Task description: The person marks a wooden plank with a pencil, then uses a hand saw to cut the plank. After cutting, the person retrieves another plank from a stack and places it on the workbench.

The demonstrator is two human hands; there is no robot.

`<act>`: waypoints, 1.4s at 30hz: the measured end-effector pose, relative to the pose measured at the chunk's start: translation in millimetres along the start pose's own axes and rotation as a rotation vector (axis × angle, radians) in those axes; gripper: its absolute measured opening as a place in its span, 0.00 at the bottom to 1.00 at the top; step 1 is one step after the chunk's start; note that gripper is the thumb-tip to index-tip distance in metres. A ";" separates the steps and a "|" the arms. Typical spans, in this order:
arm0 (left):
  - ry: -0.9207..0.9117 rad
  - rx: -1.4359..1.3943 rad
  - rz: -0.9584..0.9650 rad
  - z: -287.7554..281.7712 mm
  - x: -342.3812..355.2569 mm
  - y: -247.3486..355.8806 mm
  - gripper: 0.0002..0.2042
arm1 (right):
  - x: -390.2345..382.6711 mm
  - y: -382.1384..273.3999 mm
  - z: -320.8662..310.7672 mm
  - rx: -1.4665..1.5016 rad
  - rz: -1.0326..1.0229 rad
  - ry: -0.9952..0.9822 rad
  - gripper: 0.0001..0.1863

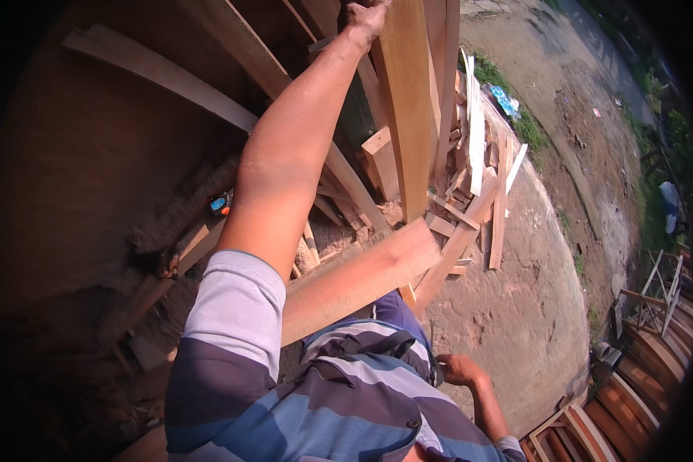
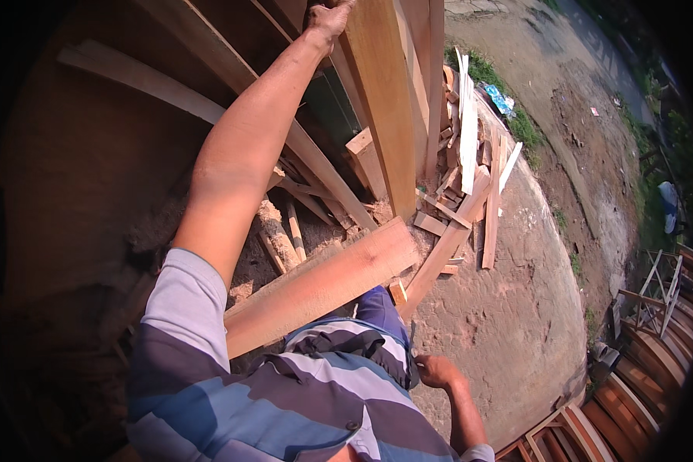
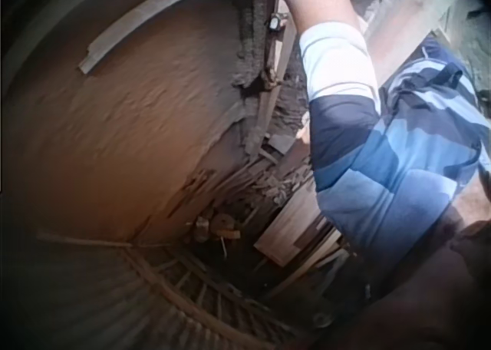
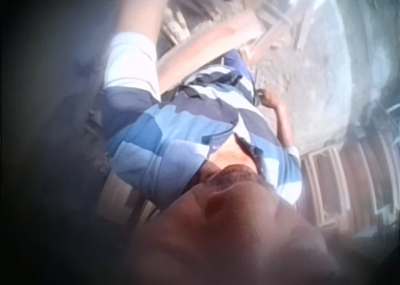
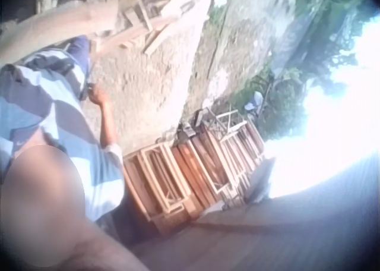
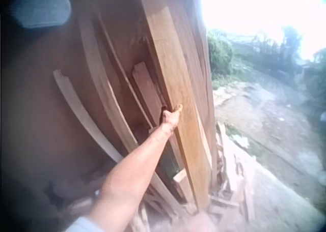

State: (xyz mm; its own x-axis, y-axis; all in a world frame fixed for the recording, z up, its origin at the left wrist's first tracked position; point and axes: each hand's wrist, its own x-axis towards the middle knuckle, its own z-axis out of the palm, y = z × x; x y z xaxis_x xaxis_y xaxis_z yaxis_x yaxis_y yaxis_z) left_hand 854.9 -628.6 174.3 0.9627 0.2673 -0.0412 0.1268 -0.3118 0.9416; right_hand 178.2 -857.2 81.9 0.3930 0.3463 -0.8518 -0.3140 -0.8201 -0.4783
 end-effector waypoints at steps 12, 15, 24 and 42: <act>-0.167 -0.335 0.156 -151.5 -262.4 -196.2 0.31 | 69.5 31.0 14.1 0.507 -0.007 0.096 0.20; -0.028 -0.287 0.056 -220.7 -344.3 -253.1 0.26 | 59.3 31.7 -18.9 0.809 0.225 0.094 0.18; 0.591 0.253 -0.313 -400.7 -575.5 -361.8 0.23 | 115.9 -135.0 -115.0 0.375 -0.477 0.472 0.18; 1.275 0.007 -0.711 -446.1 -730.9 -431.3 0.41 | 443.8 -436.8 -138.8 -0.866 -0.819 0.907 0.21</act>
State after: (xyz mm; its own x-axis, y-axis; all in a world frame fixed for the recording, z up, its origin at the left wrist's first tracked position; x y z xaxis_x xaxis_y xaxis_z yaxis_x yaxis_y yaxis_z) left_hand -10.0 -282.7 -52.7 -0.1623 0.9727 -0.1656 0.4803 0.2245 0.8479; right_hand 609.7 -408.5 -57.6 0.6919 0.7049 0.1562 0.7211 -0.6643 -0.1968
